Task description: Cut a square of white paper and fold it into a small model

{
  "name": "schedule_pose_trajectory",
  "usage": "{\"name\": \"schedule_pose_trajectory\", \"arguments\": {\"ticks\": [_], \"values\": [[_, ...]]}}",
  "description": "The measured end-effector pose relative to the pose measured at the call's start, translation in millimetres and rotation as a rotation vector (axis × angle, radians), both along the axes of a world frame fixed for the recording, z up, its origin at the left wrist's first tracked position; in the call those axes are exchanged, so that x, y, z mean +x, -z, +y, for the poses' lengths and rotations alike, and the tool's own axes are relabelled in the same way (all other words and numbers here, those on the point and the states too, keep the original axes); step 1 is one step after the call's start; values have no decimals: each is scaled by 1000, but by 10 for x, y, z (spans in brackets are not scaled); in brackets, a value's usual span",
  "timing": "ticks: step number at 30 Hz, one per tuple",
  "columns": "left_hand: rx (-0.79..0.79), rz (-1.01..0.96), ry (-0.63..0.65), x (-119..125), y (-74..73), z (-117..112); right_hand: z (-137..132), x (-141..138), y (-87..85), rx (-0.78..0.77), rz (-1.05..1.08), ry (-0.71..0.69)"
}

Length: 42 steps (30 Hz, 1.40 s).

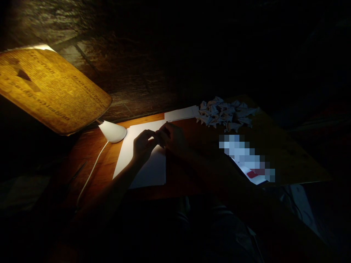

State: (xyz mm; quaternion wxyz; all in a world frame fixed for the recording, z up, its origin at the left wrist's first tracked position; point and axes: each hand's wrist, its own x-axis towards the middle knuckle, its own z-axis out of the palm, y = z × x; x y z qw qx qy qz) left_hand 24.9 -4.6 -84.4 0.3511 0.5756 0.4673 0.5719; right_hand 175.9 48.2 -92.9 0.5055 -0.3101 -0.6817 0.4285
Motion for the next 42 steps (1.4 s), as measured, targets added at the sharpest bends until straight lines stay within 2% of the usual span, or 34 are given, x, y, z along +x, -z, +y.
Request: {"name": "schedule_pose_trajectory", "arguments": {"ticks": [9,17,22,32,38,42], "values": [[-16,-46,-63,0,-2,36,-85,-19,-15,23,-30,-13],[-31,-15,5,-127,111,98,-94,-17,-17,51,-69,4],[-24,-21,-14,-121,130,105,-91,-25,-2,-1,-50,51],[11,-94,-66,-31,106,79,-95,-62,12,-63,22,27],[-60,-238,25,-44,95,82,-80,-96,35,-67,147,19],[-70,-286,74,-58,50,77,-31,-84,38,-86,120,-77]]}}
